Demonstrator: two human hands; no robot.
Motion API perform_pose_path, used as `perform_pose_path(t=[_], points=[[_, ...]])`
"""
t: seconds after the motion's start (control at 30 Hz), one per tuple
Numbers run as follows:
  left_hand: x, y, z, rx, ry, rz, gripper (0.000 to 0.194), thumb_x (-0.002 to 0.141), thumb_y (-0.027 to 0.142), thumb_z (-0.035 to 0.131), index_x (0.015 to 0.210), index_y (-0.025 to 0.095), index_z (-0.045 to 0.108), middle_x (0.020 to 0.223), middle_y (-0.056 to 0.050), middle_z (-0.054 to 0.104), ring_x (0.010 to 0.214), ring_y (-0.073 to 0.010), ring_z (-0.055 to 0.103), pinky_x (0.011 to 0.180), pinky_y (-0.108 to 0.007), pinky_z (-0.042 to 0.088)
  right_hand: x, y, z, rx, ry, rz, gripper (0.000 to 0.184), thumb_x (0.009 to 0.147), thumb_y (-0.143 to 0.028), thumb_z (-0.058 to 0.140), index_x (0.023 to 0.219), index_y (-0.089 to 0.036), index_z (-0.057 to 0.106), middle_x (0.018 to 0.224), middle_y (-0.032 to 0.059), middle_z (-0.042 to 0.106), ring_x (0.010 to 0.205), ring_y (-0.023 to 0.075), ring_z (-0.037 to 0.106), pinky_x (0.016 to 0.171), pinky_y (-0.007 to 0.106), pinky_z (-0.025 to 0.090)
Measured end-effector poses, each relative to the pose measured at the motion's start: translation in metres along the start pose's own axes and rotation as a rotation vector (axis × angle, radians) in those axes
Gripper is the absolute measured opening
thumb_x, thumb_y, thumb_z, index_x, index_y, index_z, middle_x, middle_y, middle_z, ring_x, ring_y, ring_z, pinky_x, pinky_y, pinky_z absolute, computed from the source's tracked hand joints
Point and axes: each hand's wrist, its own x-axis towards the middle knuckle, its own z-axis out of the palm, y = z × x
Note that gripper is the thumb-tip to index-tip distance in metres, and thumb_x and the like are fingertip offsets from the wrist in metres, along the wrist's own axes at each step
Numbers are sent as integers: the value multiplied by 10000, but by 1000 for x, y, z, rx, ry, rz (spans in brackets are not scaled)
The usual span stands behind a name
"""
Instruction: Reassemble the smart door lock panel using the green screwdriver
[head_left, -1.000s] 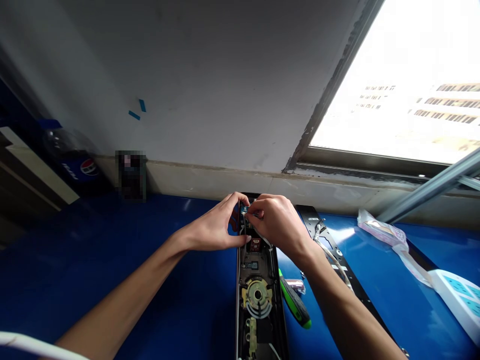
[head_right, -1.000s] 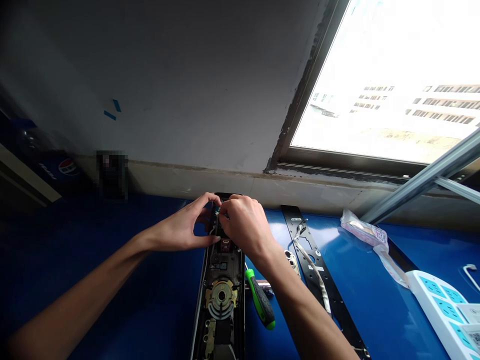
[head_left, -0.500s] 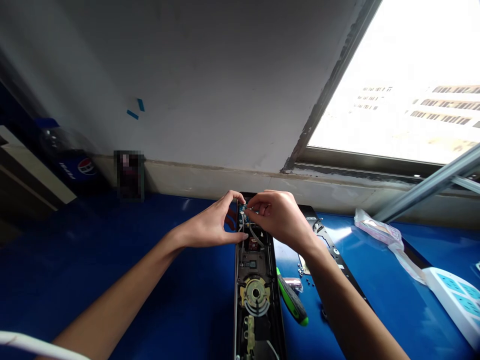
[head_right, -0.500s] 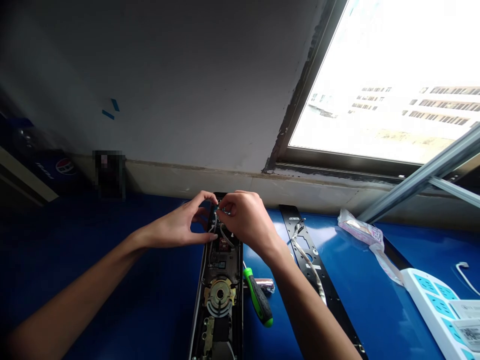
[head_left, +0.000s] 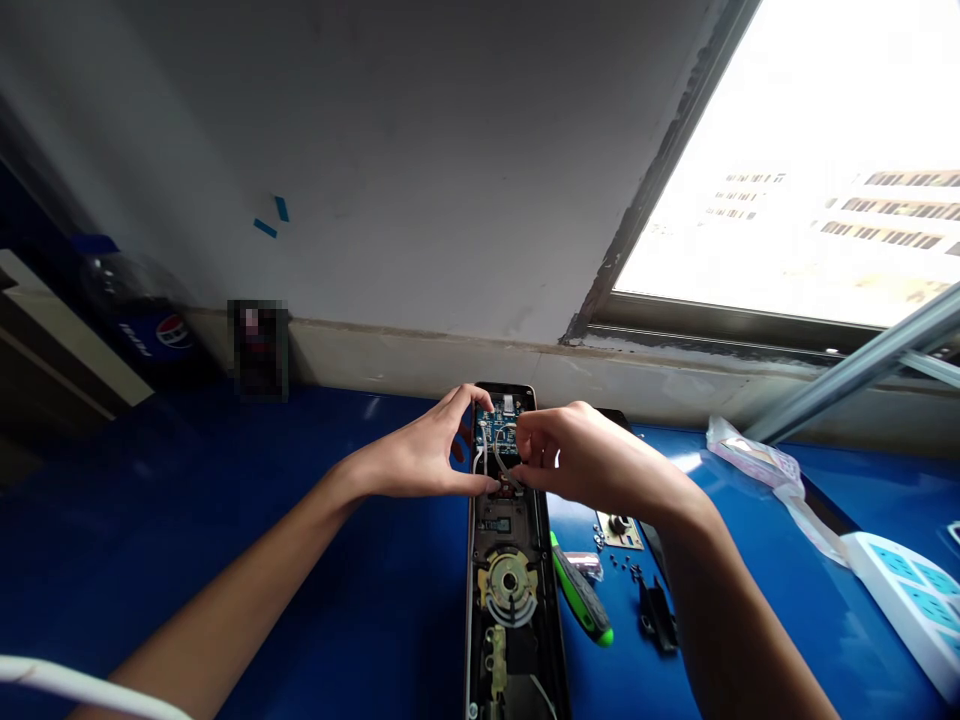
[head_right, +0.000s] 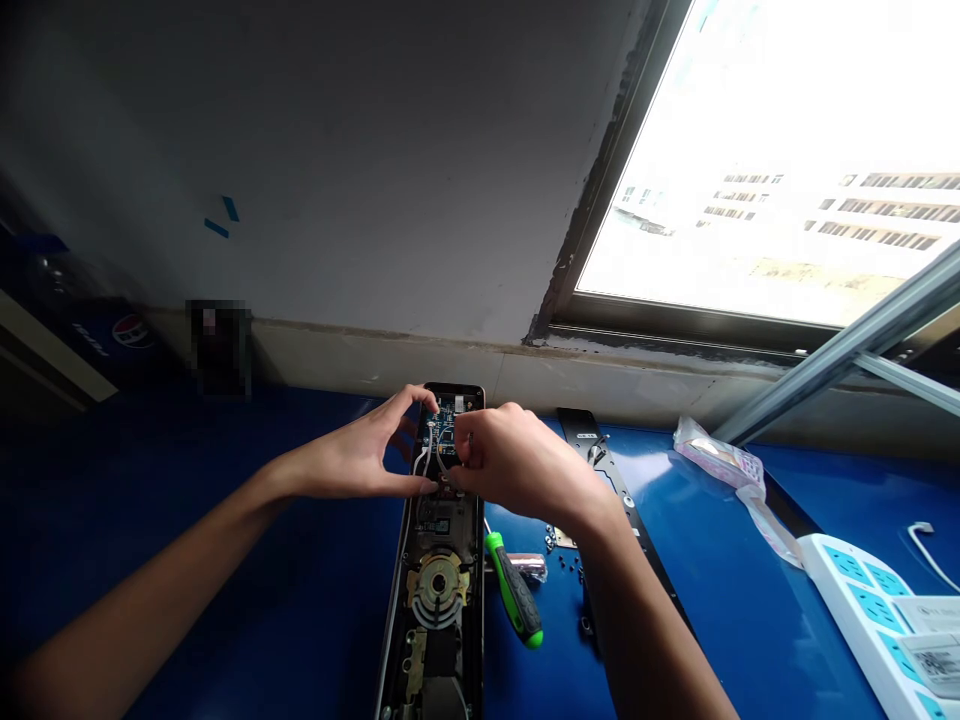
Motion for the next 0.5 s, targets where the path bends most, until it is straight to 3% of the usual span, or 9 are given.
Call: perform_pose_path(t=[0.1, 0.23, 0.5], points=[[-1, 0, 0, -9, -13, 7, 674, 760, 330, 868, 1278, 265, 442, 1368, -106, 541, 1073, -248, 665, 896, -429, 603, 0, -1, 3, -29, -46, 18, 195, 756, -153, 765, 705, -219, 589, 634, -54, 660, 526, 82, 468, 487, 235, 306], [-1, 1, 0, -4, -20, 1, 680, 762, 352, 868, 1282, 264, 439, 1373, -111, 541, 1067, -249, 665, 897, -434, 602, 1, -1, 8, -58, -13, 40, 213, 748, -147, 764, 692, -217, 570, 641, -54, 652, 529, 81, 441, 471, 235, 282], [-1, 2, -1, 2, -31, -7, 671, 761, 320, 858, 1283, 263, 439, 1376, -106, 534, 1070, -240, 662, 888, -413, 601, -1, -4, 8, -23, -21, 66, 184, 731, -132, 741, 725, -227, 583, 652, -48, 662, 529, 85, 475, 468, 238, 278]])
